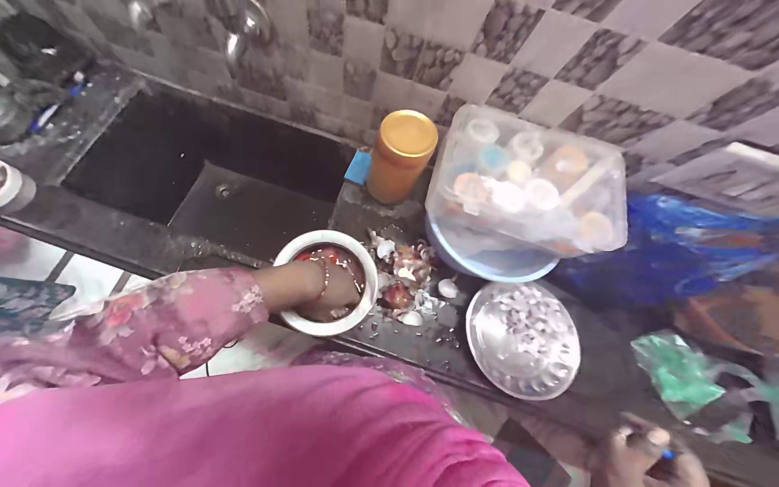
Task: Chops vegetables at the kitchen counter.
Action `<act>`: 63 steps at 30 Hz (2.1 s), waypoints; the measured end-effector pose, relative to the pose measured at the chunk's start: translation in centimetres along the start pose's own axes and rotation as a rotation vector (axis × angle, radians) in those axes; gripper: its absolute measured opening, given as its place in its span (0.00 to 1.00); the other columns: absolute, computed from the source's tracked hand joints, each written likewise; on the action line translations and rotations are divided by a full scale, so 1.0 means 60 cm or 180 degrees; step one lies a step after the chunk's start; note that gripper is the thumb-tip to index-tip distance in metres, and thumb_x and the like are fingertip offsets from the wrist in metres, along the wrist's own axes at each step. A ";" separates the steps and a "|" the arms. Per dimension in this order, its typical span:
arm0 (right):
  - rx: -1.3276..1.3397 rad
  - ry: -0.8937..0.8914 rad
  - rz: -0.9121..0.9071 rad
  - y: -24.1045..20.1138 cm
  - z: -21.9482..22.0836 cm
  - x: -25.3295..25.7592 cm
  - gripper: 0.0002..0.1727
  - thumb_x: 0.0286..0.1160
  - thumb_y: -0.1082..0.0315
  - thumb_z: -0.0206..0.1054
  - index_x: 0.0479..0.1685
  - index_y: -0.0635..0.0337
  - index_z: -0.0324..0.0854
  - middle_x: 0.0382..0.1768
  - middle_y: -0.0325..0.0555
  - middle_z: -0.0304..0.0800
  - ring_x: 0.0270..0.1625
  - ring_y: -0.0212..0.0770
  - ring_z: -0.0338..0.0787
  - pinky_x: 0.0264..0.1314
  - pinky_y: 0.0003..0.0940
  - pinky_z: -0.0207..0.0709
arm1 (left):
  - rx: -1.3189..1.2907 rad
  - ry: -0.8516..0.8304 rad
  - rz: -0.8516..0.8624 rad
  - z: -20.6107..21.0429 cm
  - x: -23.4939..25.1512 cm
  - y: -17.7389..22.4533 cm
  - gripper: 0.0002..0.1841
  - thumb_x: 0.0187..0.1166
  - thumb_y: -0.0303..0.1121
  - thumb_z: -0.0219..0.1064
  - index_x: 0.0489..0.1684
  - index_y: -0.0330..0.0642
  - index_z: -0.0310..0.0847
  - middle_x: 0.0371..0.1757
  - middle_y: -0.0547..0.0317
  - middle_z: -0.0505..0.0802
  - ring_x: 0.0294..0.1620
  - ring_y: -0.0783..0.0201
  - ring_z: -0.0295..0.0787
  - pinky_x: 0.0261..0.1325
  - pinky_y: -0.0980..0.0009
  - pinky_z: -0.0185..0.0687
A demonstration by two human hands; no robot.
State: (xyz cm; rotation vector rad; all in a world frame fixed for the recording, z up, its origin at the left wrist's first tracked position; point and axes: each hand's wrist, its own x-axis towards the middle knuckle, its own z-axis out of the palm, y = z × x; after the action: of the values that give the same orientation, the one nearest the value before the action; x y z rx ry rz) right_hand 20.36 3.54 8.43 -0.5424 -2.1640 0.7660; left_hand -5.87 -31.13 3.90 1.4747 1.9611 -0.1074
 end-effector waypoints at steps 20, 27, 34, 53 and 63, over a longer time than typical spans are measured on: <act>0.0213 -0.0419 -0.0513 -0.030 0.075 0.073 0.24 0.85 0.62 0.57 0.41 0.84 0.79 0.32 0.39 0.81 0.32 0.03 0.71 0.38 0.02 0.67 | -0.3737 0.2456 -0.0250 0.030 -0.142 0.004 0.47 0.63 0.20 0.71 0.90 0.41 0.54 0.59 0.51 0.90 0.52 0.72 0.90 0.57 0.74 0.87; 0.0645 -0.1794 -0.0147 -0.072 0.147 0.038 0.20 0.84 0.62 0.57 0.55 0.74 0.82 0.29 0.38 0.81 0.24 0.15 0.73 0.29 0.13 0.72 | -0.5718 0.3249 0.0114 0.049 -0.090 0.064 0.37 0.52 0.21 0.74 0.72 0.39 0.73 0.57 0.60 0.93 0.54 0.67 0.92 0.57 0.69 0.90; 0.1173 -0.2661 0.0065 -0.084 0.209 0.001 0.17 0.89 0.63 0.51 0.51 0.68 0.81 0.28 0.35 0.81 0.25 0.19 0.77 0.31 0.18 0.77 | -0.6334 0.3426 0.0881 0.038 -0.016 0.116 0.28 0.62 0.27 0.79 0.67 0.43 0.81 0.58 0.59 0.93 0.56 0.64 0.92 0.64 0.66 0.87; 0.0887 -0.2508 -0.0436 -0.093 0.211 0.011 0.37 0.62 0.37 0.74 0.45 0.70 0.81 0.23 0.42 0.79 0.24 0.32 0.75 0.28 0.32 0.73 | -0.5269 0.2693 0.1200 -0.029 0.060 0.191 0.33 0.61 0.21 0.75 0.70 0.29 0.67 0.57 0.67 0.90 0.57 0.74 0.89 0.65 0.73 0.85; 0.0762 -0.1991 -0.0301 -0.032 0.165 0.011 0.35 0.68 0.40 0.70 0.47 0.71 0.82 0.26 0.48 0.84 0.26 0.39 0.81 0.30 0.39 0.79 | -0.4758 0.2156 0.1149 -0.078 0.119 0.233 0.37 0.62 0.21 0.72 0.76 0.23 0.62 0.58 0.66 0.89 0.57 0.77 0.88 0.65 0.76 0.84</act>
State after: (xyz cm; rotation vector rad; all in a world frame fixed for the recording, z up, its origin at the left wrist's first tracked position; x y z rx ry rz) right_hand 12.07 -0.89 4.82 -0.0703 -2.5783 1.2440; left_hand 3.32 -18.19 7.99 0.7341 1.3779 1.7730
